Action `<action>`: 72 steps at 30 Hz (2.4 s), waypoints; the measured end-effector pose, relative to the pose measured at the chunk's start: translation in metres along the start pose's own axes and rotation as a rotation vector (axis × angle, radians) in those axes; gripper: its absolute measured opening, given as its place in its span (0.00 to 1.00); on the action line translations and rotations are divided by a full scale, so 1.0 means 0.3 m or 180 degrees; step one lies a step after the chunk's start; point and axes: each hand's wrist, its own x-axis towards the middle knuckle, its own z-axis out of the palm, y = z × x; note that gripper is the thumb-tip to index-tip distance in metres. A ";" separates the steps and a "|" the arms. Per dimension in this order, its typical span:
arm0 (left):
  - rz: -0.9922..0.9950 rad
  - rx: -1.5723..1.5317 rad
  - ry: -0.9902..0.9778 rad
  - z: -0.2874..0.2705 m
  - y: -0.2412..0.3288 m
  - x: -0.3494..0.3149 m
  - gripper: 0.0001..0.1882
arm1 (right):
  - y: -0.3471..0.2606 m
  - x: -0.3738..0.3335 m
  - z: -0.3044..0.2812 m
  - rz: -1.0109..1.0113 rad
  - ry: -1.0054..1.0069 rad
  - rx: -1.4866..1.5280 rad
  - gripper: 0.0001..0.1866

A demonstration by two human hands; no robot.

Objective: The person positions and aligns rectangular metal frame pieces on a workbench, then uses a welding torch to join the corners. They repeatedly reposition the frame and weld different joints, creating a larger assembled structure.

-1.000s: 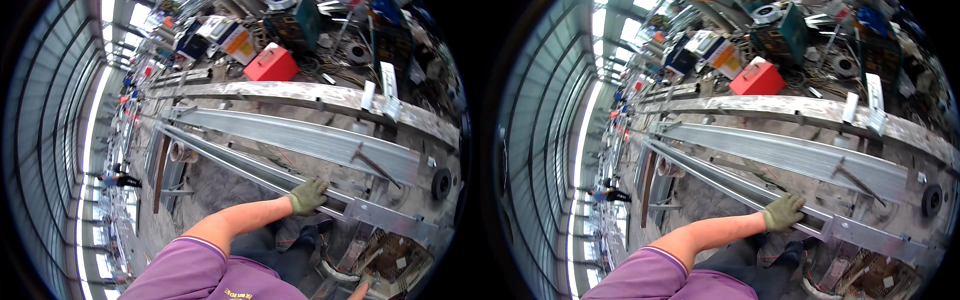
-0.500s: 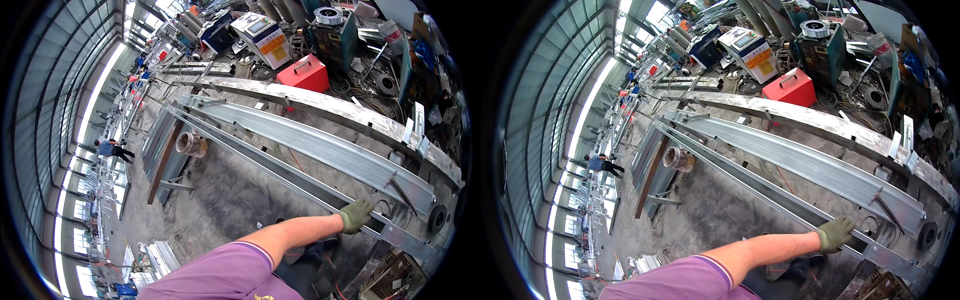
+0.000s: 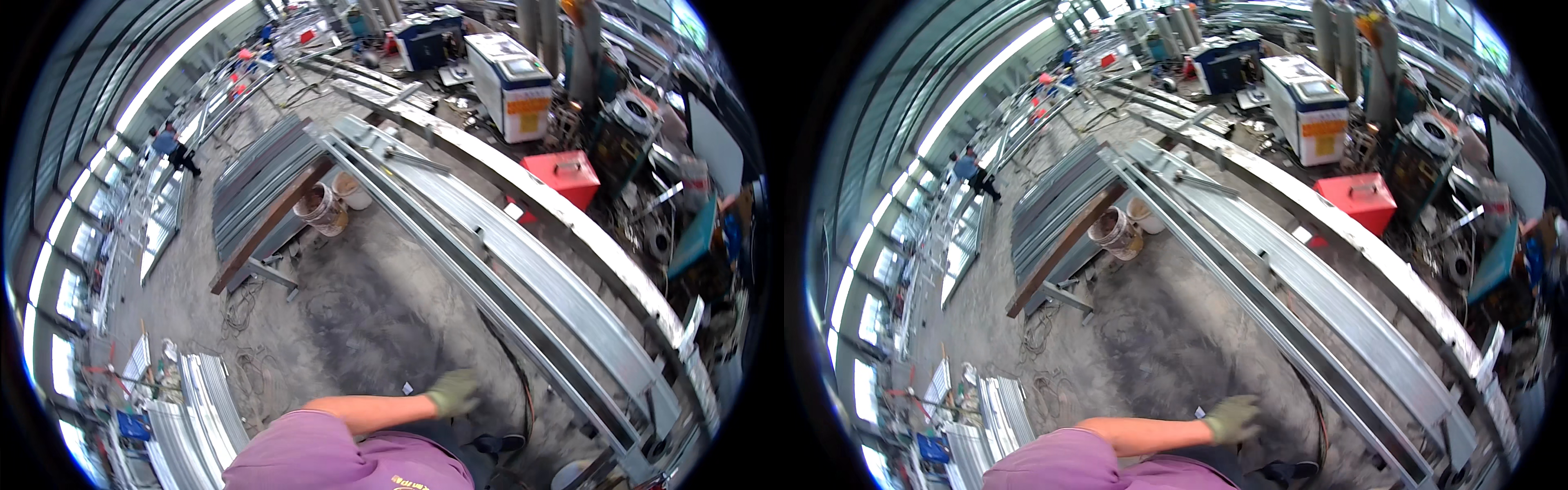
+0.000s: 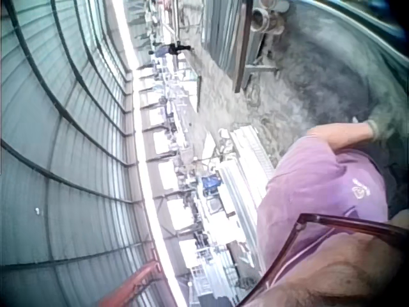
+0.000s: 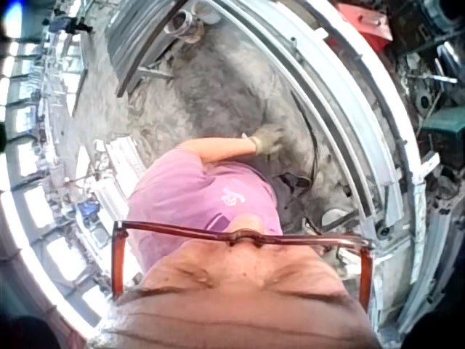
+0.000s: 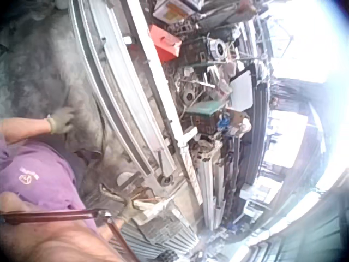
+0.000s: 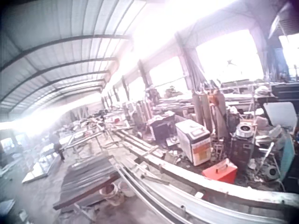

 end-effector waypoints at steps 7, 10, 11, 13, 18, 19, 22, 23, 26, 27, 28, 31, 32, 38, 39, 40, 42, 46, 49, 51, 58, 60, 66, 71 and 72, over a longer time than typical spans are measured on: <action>-0.2443 0.0261 0.0477 -0.295 -0.712 -0.438 0.30 | -0.358 -0.155 0.475 -0.0147 -0.1208 0.0171 0.26; -0.2818 -0.0012 0.1092 -0.337 -0.817 -0.513 0.31 | -0.539 -0.154 0.699 -0.0481 -0.1911 0.0082 0.26; -0.2890 -0.0136 0.1217 -0.344 -0.823 -0.515 0.31 | -0.601 -0.159 0.779 -0.0509 -0.2007 0.0040 0.25; -0.2871 -0.0211 0.1366 -0.338 -0.828 -0.514 0.31 | -0.737 -0.211 0.947 -0.0530 -0.2168 -0.0038 0.22; -0.2833 -0.0382 0.1171 -0.303 -0.834 -0.538 0.29 | -1.091 -0.437 1.260 -0.0625 -0.2667 0.0259 0.16; -0.2852 -0.0408 0.1206 -0.285 -0.861 -0.548 0.29 | -1.066 -0.365 1.392 -0.1813 -0.3197 0.1082 0.15; -0.3387 -0.0988 0.1008 -0.339 -0.864 -0.605 0.29 | -1.212 -0.437 1.512 -0.1237 -0.2840 0.0010 0.13; -0.3581 -0.1210 0.1033 -0.371 -0.835 -0.634 0.31 | -1.234 -0.424 1.563 -0.1068 -0.3033 0.0008 0.14; -0.4322 -0.1669 0.0588 -0.214 -0.881 -0.779 0.33 | -1.323 -0.462 1.696 -0.1030 -0.3291 -0.0054 0.14; -0.4394 -0.1724 0.0592 -0.161 -0.877 -0.806 0.33 | -1.346 -0.465 1.729 -0.1042 -0.3345 -0.0077 0.14; -0.4469 -0.1770 0.0596 -0.133 -0.865 -0.835 0.33 | -1.367 -0.472 1.761 -0.1046 -0.3410 -0.0093 0.14; -0.4409 -0.1726 0.0233 -0.160 -0.817 -0.850 0.33 | -1.410 -0.486 1.822 -0.1008 -0.3499 -0.0042 0.14; -0.4222 -0.1688 0.0370 -0.201 -0.798 -0.826 0.34 | -1.419 -0.491 1.845 -0.0993 -0.3504 -0.0008 0.13; -0.4572 -0.1701 -0.0464 -0.304 -0.834 -0.847 0.38 | -1.337 -0.556 1.964 -0.0951 -0.3322 0.0355 0.11; -0.4573 -0.1613 -0.0401 -0.322 -0.872 -0.846 0.38 | -1.361 -0.588 1.924 -0.0856 -0.3298 0.0438 0.11; -0.4575 -0.1526 -0.0292 -0.357 -0.924 -0.826 0.39 | -1.368 -0.603 1.907 -0.0787 -0.3290 0.0554 0.11; -0.4401 -0.1332 -0.0237 -0.464 -1.021 -0.769 0.38 | -1.351 -0.599 1.867 -0.0714 -0.3159 0.0451 0.14; -0.4093 -0.0885 0.0269 -0.647 -1.239 -0.672 0.36 | -1.300 -0.605 1.854 -0.0554 -0.2908 0.0526 0.14; -0.3983 -0.1016 0.0303 -0.928 -1.317 -0.454 0.29 | -1.346 -0.666 1.861 -0.0677 -0.2581 0.0323 0.14; -0.3852 -0.1377 0.0795 -1.063 -1.356 -0.331 0.26 | -1.408 -0.730 1.905 -0.0697 -0.2470 0.0283 0.15; -0.2901 -0.0503 0.1311 -1.282 -1.708 -0.122 0.23 | -1.700 -0.981 2.227 -0.0629 -0.2418 -0.0306 0.17; -0.2499 -0.0424 0.1326 -1.353 -1.842 -0.049 0.21 | -1.705 -1.020 2.345 -0.0571 -0.2241 -0.0326 0.19; -0.0938 -0.0139 0.2165 -1.807 -2.053 0.263 0.20 | -1.730 -1.108 2.570 -0.0201 -0.1716 -0.0841 0.24; -0.0588 0.0009 0.1935 -2.124 -2.181 0.668 0.24 | -1.786 -1.164 2.641 -0.0072 -0.1448 -0.1295 0.25; -0.0684 0.0001 0.1758 -2.147 -2.206 0.759 0.26 | -1.770 -1.148 2.652 -0.0102 -0.1397 -0.1359 0.25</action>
